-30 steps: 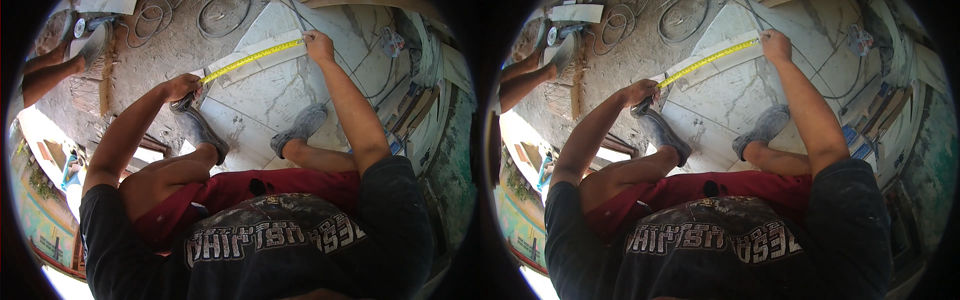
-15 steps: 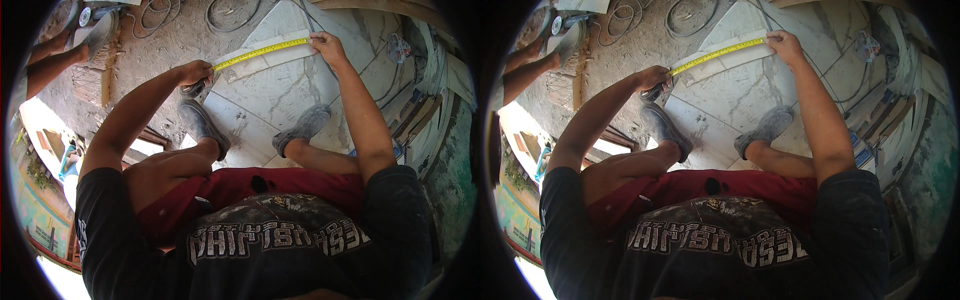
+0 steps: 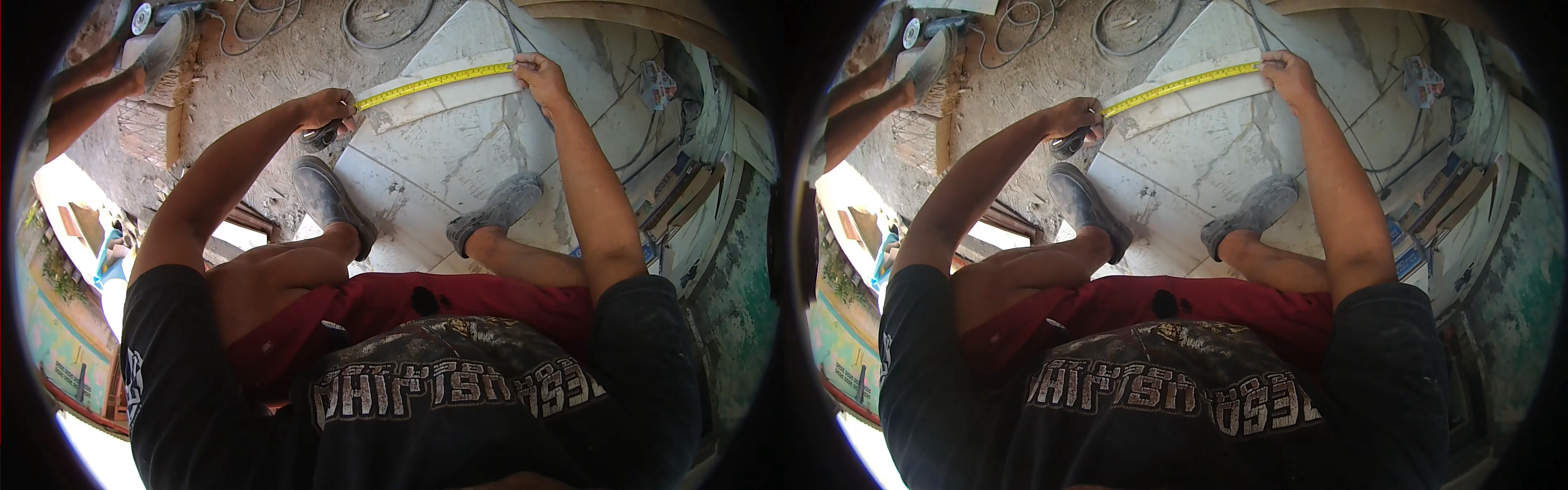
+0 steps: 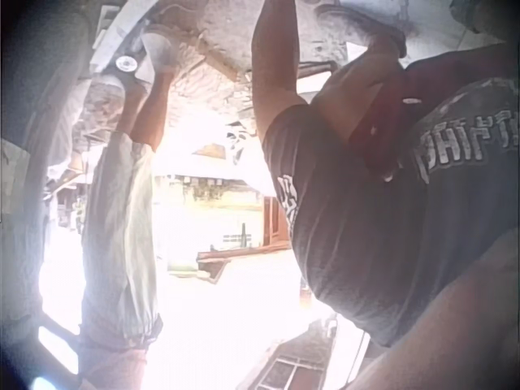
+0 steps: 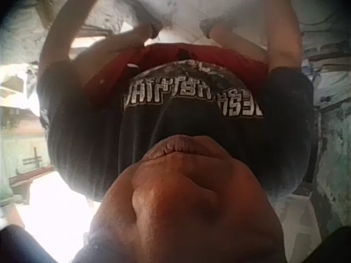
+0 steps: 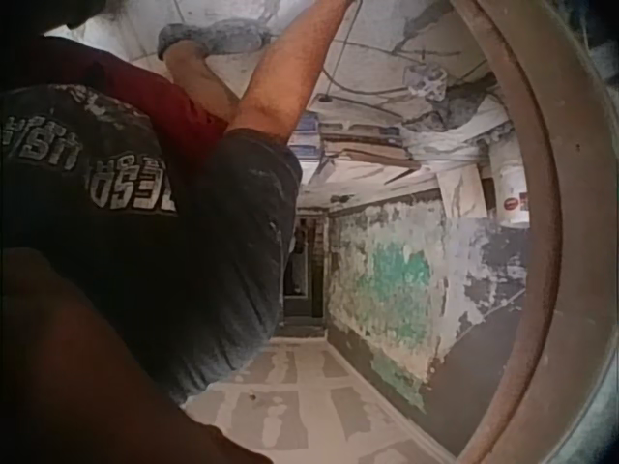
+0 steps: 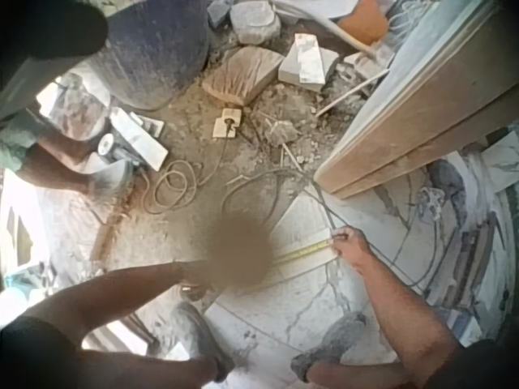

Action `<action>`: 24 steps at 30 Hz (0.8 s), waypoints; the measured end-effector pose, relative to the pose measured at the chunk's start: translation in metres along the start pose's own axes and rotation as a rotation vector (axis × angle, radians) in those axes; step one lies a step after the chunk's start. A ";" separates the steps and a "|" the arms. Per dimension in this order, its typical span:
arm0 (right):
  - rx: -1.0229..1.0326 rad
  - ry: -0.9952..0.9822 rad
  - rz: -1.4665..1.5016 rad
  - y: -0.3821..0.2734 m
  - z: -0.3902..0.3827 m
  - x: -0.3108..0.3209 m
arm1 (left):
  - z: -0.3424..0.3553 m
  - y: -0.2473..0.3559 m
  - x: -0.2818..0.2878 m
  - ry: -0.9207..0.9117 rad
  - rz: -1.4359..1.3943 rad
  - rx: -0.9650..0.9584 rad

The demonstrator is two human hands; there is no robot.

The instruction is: Measuring and cutting a tile with an angle grinder.

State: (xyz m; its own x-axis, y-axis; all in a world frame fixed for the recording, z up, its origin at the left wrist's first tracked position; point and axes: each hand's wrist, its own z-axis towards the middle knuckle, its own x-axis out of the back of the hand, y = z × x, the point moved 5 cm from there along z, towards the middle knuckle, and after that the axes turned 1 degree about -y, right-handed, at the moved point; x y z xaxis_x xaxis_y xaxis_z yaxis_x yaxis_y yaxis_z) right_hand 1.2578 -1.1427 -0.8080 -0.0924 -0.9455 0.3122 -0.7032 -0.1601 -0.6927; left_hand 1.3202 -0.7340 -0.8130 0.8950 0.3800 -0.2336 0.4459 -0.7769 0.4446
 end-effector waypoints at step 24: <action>0.038 0.132 -0.195 -0.006 -0.001 -0.003 | 0.011 -0.005 0.009 0.062 -0.059 -0.021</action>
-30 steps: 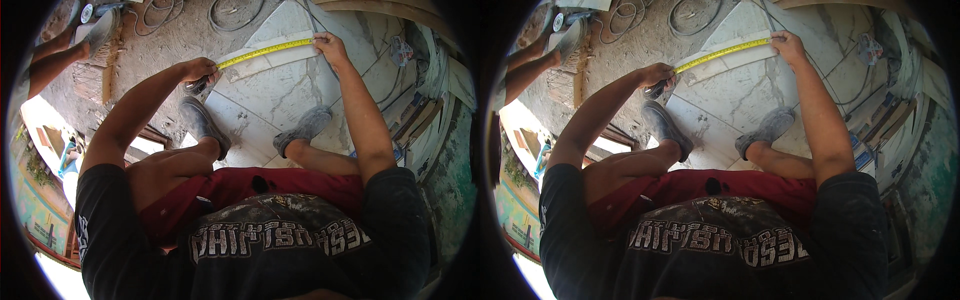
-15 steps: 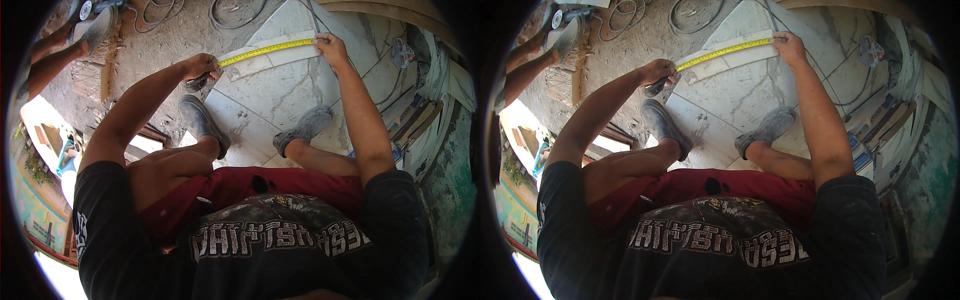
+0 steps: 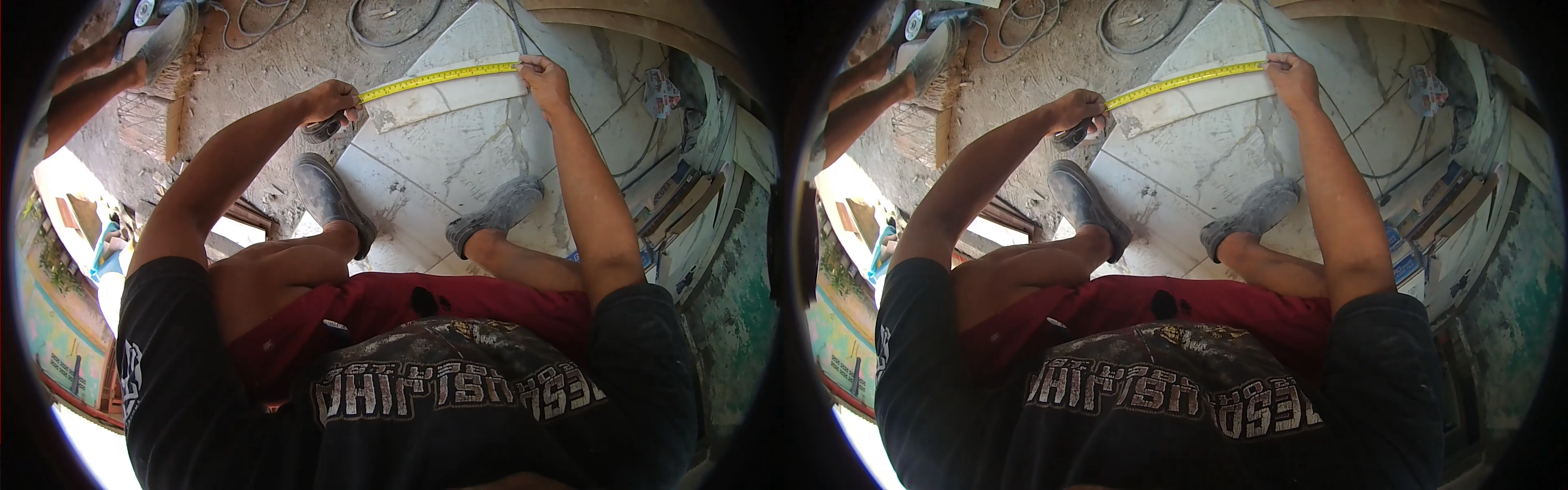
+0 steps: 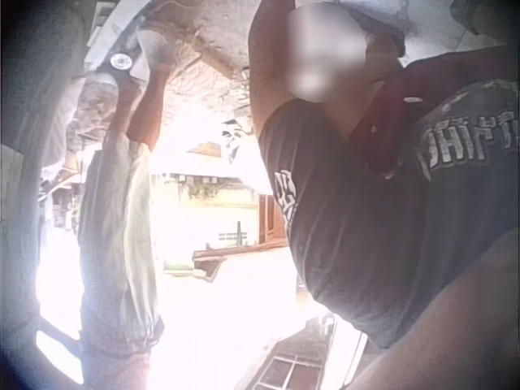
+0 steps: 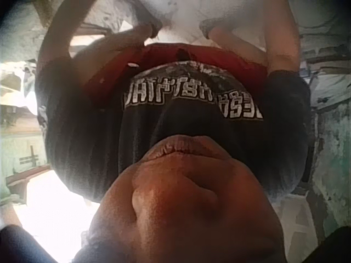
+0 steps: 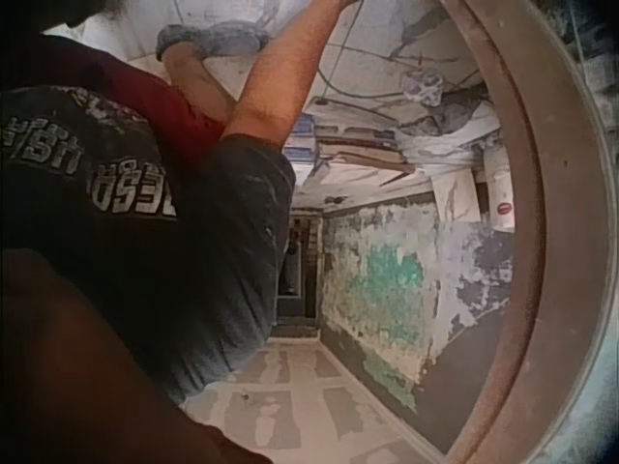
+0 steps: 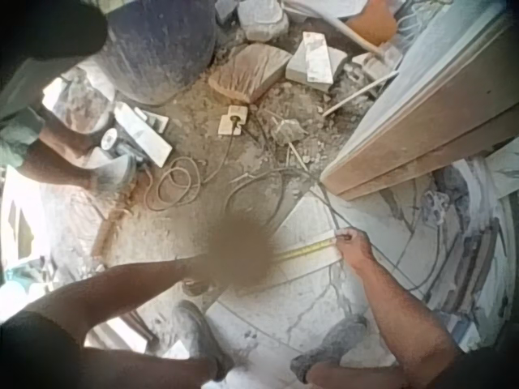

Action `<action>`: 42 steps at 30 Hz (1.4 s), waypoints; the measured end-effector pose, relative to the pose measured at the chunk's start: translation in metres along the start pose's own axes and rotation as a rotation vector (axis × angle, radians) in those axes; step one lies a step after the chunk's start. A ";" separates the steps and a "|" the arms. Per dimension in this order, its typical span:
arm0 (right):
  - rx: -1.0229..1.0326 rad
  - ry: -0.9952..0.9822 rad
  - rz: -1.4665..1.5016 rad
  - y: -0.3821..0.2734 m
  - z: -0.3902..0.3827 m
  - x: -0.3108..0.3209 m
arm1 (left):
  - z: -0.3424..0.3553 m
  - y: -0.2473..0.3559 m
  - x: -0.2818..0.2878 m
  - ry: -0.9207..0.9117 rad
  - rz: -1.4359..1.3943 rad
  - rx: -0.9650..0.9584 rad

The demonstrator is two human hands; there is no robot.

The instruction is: Measuring and cutting a tile with an angle grinder.

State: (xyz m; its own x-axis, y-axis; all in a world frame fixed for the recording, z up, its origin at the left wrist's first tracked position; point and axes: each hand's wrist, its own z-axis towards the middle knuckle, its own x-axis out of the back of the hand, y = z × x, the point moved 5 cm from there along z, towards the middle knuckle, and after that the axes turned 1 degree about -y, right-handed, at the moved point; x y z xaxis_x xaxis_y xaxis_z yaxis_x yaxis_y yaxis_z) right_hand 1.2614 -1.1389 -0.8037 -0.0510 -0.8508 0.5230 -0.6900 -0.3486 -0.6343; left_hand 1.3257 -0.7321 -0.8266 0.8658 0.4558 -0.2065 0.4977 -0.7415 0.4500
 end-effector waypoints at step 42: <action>-0.023 0.055 0.070 -0.001 -0.003 0.000 | -0.002 0.006 0.000 -0.013 -0.016 0.027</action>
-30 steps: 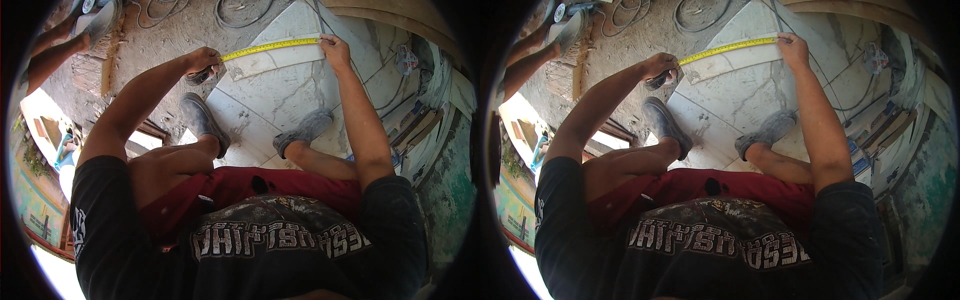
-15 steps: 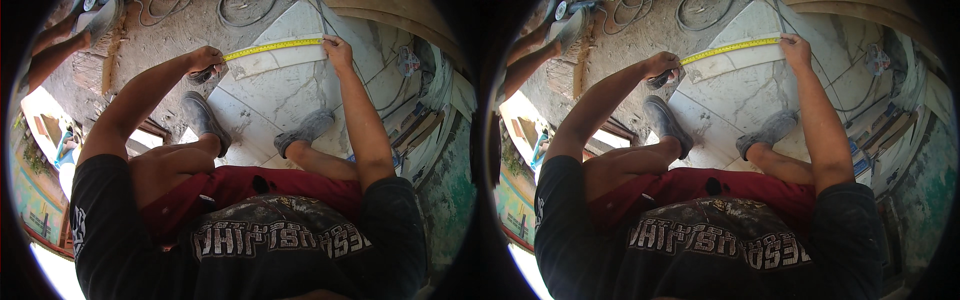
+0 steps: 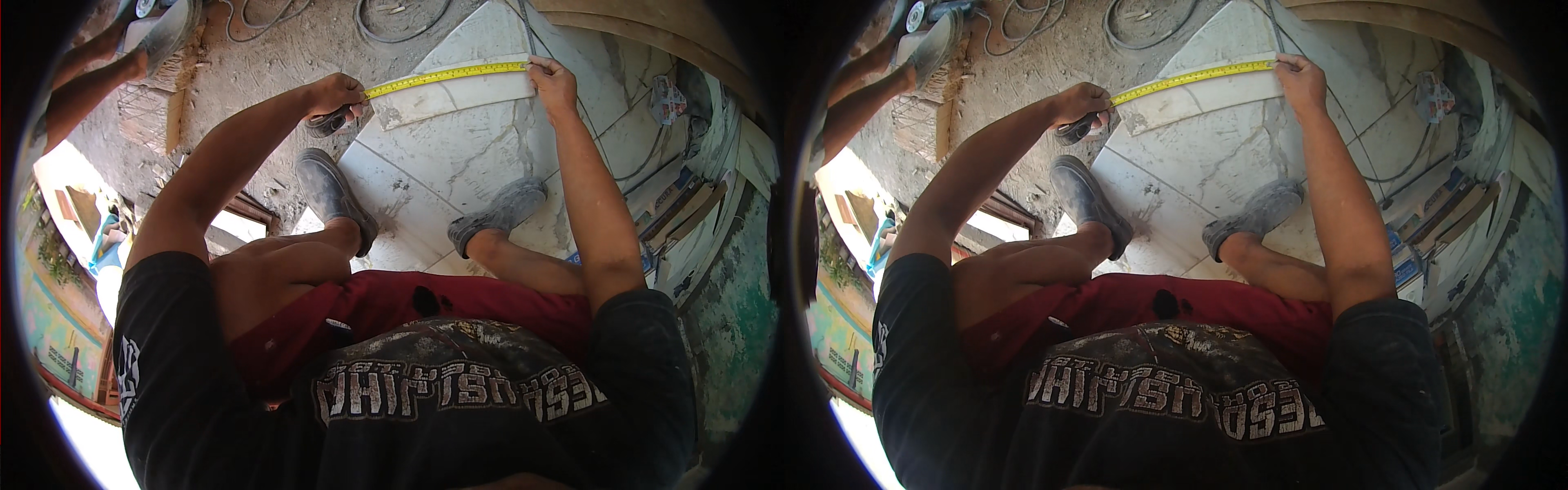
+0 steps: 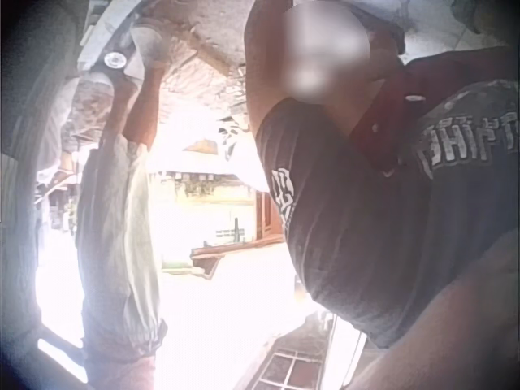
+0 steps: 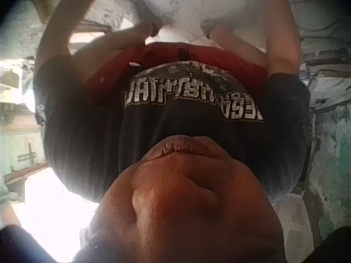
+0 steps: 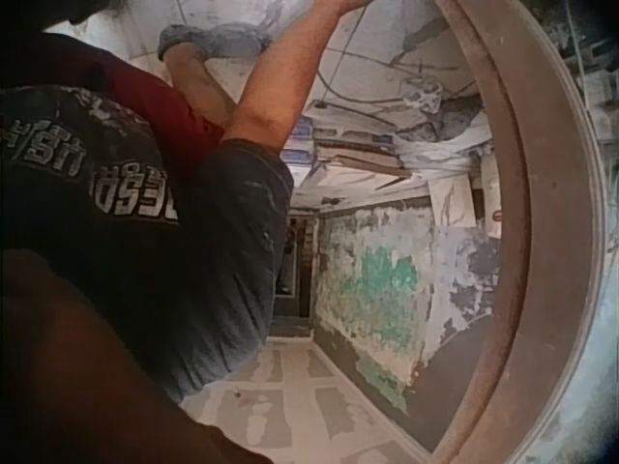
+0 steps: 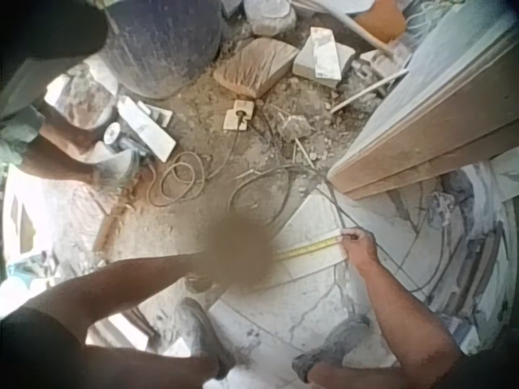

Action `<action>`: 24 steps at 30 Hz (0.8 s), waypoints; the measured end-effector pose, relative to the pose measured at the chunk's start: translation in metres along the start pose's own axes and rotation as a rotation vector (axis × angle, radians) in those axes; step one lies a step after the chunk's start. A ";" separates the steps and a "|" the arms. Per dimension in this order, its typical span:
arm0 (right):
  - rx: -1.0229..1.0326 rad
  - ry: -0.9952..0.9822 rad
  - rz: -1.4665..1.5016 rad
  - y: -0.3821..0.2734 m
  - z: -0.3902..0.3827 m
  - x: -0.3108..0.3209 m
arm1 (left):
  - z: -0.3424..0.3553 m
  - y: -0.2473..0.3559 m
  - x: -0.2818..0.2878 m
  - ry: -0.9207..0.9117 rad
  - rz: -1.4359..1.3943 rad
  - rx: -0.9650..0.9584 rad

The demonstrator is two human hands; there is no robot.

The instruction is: Measuring and cutting a tile with an angle grinder.

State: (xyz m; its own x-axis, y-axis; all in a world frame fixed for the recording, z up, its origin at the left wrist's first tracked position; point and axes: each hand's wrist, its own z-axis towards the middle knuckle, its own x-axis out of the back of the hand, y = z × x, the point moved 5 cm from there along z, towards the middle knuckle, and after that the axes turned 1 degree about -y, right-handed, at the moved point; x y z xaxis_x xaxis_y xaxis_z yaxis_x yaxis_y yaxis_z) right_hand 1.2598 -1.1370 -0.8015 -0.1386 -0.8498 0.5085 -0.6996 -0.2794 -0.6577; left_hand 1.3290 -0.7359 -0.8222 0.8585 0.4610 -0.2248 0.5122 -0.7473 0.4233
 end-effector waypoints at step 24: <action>0.032 0.032 -0.003 -0.001 -0.003 0.000 | 0.004 0.003 -0.001 -0.007 0.015 0.011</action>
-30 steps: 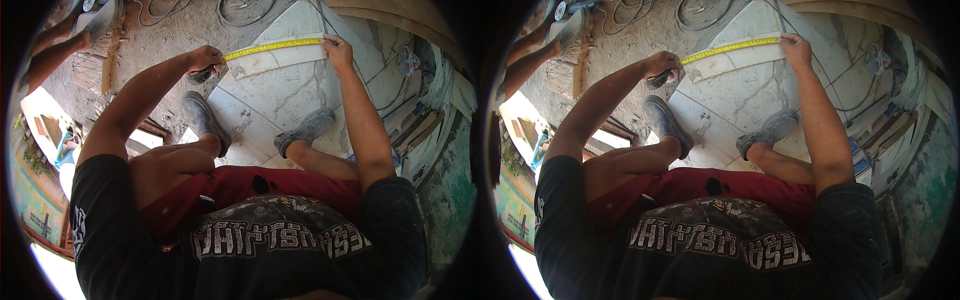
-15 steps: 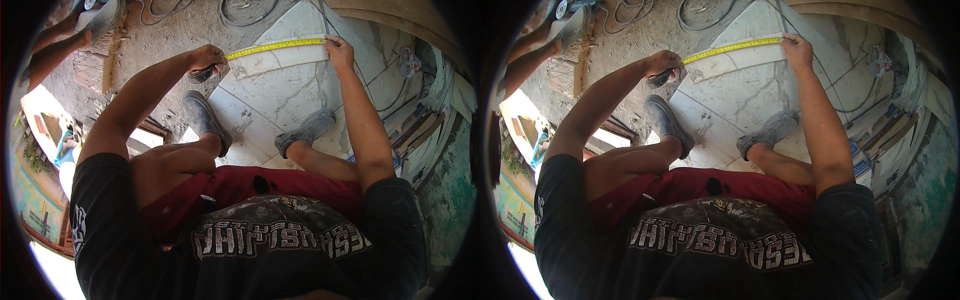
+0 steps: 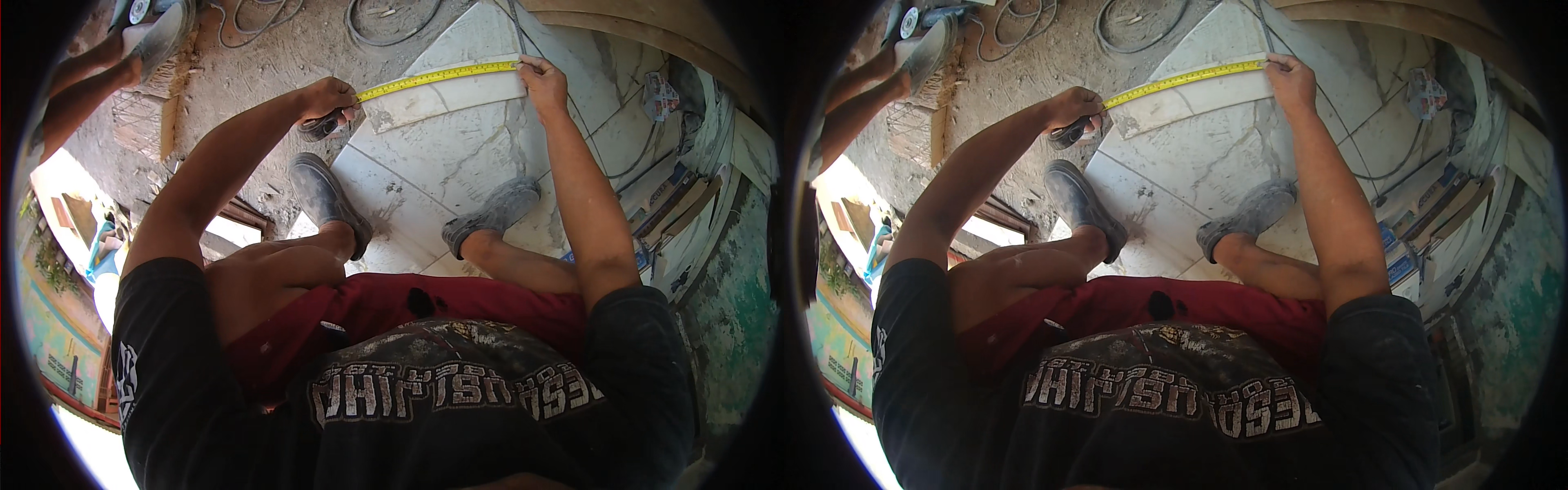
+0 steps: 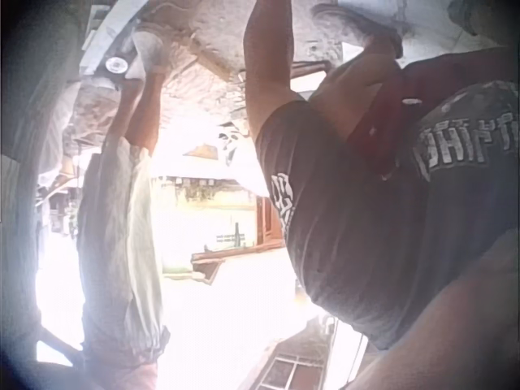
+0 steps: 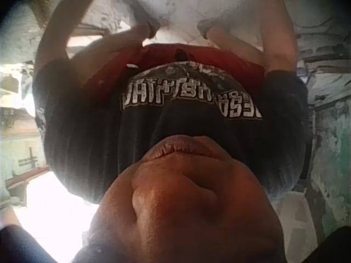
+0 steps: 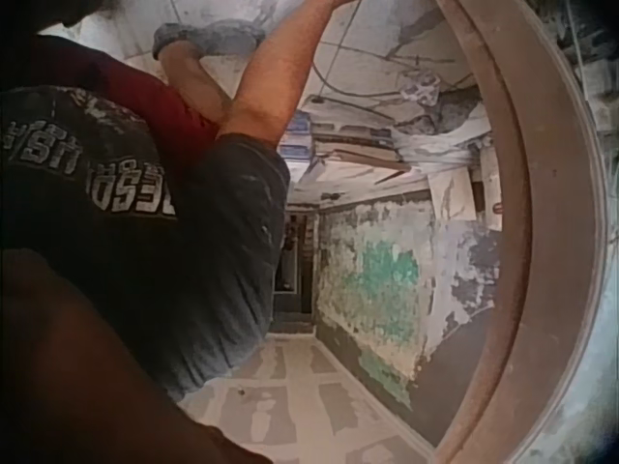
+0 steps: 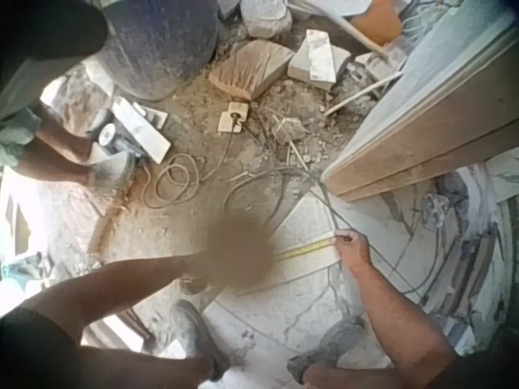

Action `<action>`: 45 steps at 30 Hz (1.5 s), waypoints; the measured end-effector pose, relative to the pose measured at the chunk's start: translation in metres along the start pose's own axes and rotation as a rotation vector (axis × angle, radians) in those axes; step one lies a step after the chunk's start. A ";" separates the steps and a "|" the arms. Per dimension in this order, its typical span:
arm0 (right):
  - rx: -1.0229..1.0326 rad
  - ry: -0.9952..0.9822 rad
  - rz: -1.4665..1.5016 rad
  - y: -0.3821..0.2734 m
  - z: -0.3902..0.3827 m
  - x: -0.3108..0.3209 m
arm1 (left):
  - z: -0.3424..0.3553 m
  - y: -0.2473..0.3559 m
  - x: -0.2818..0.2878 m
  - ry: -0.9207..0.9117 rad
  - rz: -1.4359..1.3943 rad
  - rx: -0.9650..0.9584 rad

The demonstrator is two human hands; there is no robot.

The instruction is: Measuring and cutting a tile with an angle grinder.

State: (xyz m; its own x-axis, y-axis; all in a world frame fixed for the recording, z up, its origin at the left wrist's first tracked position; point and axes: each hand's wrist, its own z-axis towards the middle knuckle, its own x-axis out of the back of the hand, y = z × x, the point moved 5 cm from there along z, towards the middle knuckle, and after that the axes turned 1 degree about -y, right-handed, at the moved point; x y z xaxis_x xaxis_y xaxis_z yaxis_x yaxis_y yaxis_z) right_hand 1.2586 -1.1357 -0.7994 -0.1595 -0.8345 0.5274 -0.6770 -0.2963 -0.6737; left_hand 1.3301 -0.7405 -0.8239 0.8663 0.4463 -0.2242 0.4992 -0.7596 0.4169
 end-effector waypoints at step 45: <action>0.079 0.112 -0.159 -0.010 0.009 0.000 | 0.003 -0.006 -0.003 -0.004 -0.101 -0.034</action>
State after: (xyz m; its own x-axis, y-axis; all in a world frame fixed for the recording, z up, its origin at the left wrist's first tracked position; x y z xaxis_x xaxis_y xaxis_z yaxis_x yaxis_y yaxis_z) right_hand 1.2719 -1.1365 -0.7973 -0.1367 -0.7186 0.6819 -0.6424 -0.4597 -0.6132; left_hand 1.3243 -0.7387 -0.8283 0.8119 0.5178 -0.2696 0.5830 -0.6945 0.4216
